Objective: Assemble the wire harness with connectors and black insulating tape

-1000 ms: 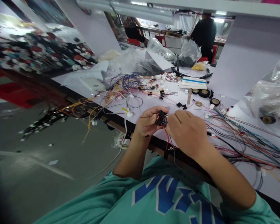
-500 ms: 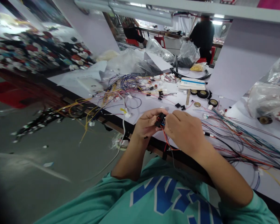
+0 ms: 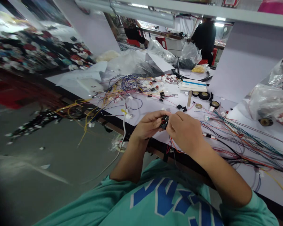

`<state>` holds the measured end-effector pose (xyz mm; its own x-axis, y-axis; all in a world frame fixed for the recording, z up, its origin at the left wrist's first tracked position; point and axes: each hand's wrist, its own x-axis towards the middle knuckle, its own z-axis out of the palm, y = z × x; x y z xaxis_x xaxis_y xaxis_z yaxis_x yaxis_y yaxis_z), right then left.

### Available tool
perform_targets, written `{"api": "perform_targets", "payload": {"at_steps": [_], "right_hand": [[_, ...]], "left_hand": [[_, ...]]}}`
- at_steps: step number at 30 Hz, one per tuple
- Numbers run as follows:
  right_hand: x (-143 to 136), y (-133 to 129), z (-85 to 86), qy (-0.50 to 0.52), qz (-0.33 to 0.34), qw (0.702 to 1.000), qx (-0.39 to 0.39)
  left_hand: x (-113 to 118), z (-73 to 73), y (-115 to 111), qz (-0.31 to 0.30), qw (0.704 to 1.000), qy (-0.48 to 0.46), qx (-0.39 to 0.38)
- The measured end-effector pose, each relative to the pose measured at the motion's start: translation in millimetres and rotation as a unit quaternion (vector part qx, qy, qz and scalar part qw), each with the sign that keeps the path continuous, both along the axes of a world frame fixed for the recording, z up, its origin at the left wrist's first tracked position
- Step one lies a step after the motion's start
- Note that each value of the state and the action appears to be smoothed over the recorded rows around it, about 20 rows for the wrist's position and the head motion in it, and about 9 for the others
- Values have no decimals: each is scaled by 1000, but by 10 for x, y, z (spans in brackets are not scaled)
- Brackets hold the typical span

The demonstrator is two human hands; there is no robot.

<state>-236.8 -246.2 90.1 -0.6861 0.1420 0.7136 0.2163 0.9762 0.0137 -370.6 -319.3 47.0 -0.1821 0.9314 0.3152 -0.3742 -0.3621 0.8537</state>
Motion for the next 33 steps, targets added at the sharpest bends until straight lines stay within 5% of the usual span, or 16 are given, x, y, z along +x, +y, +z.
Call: {"api": "perform_targets", "payload": {"at_steps": [9, 18, 28, 33], "right_hand": [[-2, 34, 12, -33, 20, 997, -60], [82, 129, 251, -45, 97, 972, -211], [88, 161, 194, -16, 86, 979, -185], [51, 172, 116, -10, 77, 982, -170]], "left_hand": [[3, -17, 32, -18, 999, -29, -14], [-27, 15, 46, -66, 992, -104, -35], [-53, -59, 107, -80, 988, -129, -34], [-6, -18, 80, -35, 991, -117, -48]]}}
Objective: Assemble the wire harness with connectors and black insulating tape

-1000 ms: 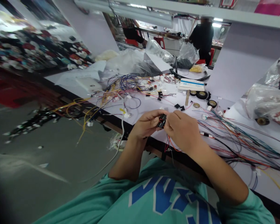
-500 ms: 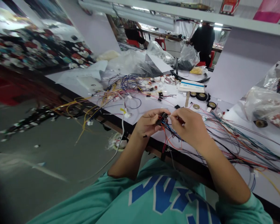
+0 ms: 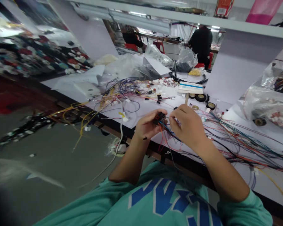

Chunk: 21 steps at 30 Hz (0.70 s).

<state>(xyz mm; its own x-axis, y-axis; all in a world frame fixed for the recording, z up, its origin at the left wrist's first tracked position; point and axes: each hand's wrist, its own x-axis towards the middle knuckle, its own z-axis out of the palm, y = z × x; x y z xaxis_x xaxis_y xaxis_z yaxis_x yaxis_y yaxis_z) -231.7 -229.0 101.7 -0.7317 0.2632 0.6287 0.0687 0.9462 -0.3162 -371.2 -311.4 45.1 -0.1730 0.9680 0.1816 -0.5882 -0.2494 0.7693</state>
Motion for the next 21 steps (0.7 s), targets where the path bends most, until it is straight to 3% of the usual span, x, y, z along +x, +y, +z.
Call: {"api": "perform_targets", "payload": {"at_steps": [5, 8, 11, 14, 17, 21], "right_hand": [[-37, -37, -55, -93, -11, 995, -30], [-56, 26, -83, -149, 1, 986, -74], [-61, 111, -77, -121, 3, 986, -114], [-78, 92, 10, -69, 12, 981, -178], [-144, -19, 156, -59, 58, 964, -253], [-223, 10, 285, -83, 8, 947, -311]], "left_hand": [[-20, 87, -89, 78, 994, 79, -7], [-213, 148, -81, 148, 985, 91, 7], [-381, 268, -6, 207, 974, 87, 40], [-322, 513, 80, 235, 964, 105, 60], [-81, 850, 151, 258, 952, 146, 71], [107, 1216, 244, 289, 923, 205, 147]]}}
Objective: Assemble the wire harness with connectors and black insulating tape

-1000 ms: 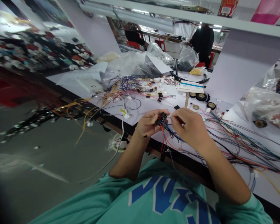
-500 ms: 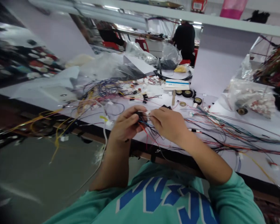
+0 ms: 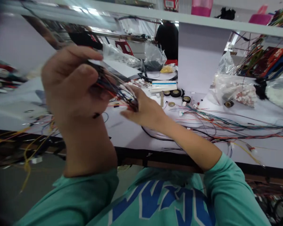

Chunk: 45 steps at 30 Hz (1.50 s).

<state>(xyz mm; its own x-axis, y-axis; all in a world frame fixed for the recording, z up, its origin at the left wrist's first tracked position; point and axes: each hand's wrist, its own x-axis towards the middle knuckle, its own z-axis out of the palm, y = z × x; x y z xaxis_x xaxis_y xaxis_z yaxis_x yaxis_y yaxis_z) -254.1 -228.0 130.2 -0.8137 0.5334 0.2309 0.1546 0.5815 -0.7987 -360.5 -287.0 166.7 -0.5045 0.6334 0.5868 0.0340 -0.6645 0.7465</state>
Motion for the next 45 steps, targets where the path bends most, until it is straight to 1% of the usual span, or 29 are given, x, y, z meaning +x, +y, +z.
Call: {"api": "perform_targets", "payload": {"at_steps": [2, 5, 7, 10, 13, 15, 18, 20, 21, 23, 25, 28, 30, 32, 34, 36, 41, 45], "right_hand": [[23, 143, 3, -17, 14, 999, -25], [151, 415, -29, -6, 79, 996, -42], [267, 570, -47, -6, 109, 993, -44], [428, 730, -53, -22, 128, 991, -44], [555, 844, -67, -63, 140, 987, -44], [635, 910, -109, -104, 141, 983, -50], [775, 981, -242, -170, 134, 975, -55], [889, 992, -360, -209, 129, 967, -62], [952, 984, -419, -224, 124, 964, -68], [1086, 949, -526, -243, 113, 960, -81], [1219, 905, -615, -252, 95, 959, -90], [1387, 863, -728, -267, 66, 956, -106], [1465, 856, -797, -279, 56, 950, -126], [1518, 861, -861, -288, 51, 945, -149], [1554, 872, -916, -289, 51, 940, -173], [1582, 892, -960, -284, 55, 936, -201], [1631, 925, -1015, -293, 57, 921, -249], [1650, 864, -1002, -289, 20, 920, -264]], "left_hand": [[-37, 104, 46, 8, 999, 16, 31], [-163, 204, 103, 28, 998, -10, 55], [-234, 257, 122, 47, 996, -60, 41], [-304, 314, 107, 74, 984, -163, -18], [-407, 316, 57, 84, 969, -226, -53], [-513, 287, 26, 85, 967, -236, -52], [-681, 219, 13, 102, 963, -249, -34], [-769, 157, 36, 126, 956, -263, -38], [-806, 118, 56, 135, 952, -271, -52], [-882, 17, 105, 150, 941, -287, -96], [-980, -120, 155, 152, 931, -301, -142], [-1175, -372, 211, 132, 925, -308, -182], [-1298, -542, 227, 102, 922, -311, -205], [-1383, -691, 227, 75, 919, -316, -226], [-1420, -813, 219, 58, 913, -322, -242], [-1430, -918, 213, 49, 910, -332, -245], [-1476, -1141, 213, 7, 910, -362, -203], [-1529, -1233, 196, -8, 904, -379, -199]]}}
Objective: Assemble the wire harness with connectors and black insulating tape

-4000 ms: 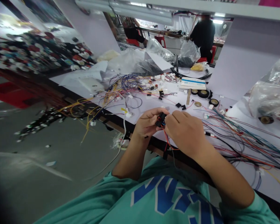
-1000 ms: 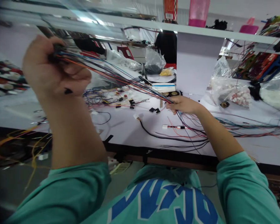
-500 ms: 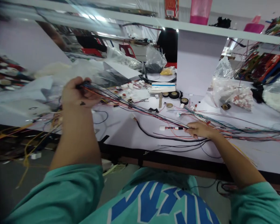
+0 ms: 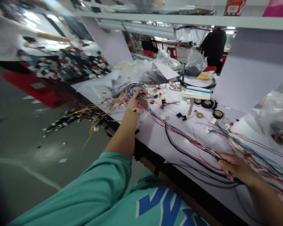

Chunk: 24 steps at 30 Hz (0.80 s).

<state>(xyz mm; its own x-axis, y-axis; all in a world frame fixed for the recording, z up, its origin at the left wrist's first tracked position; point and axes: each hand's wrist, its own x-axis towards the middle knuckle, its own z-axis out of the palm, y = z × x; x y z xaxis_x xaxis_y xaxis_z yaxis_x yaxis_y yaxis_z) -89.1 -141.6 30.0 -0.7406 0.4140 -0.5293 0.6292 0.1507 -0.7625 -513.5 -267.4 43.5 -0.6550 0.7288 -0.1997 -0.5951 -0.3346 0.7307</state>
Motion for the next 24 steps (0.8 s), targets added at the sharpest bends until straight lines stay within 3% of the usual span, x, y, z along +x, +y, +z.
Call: {"api": "perform_targets", "payload": {"at_steps": [4, 10, 16, 24], "right_hand": [[22, 1, -8, -27, -12, 1000, -4], [55, 179, -125, -104, 46, 993, -32], [48, 154, -118, -106, 56, 993, -21], [15, 13, -19, -79, -1, 997, 6]], "left_hand": [[-10, -17, -18, -7, 1000, 5, 7], [-25, -41, -23, -5, 1000, 7, 0], [-26, -47, -28, -1, 1000, 12, -10], [-19, 9, -69, -3, 998, -11, -60]]}}
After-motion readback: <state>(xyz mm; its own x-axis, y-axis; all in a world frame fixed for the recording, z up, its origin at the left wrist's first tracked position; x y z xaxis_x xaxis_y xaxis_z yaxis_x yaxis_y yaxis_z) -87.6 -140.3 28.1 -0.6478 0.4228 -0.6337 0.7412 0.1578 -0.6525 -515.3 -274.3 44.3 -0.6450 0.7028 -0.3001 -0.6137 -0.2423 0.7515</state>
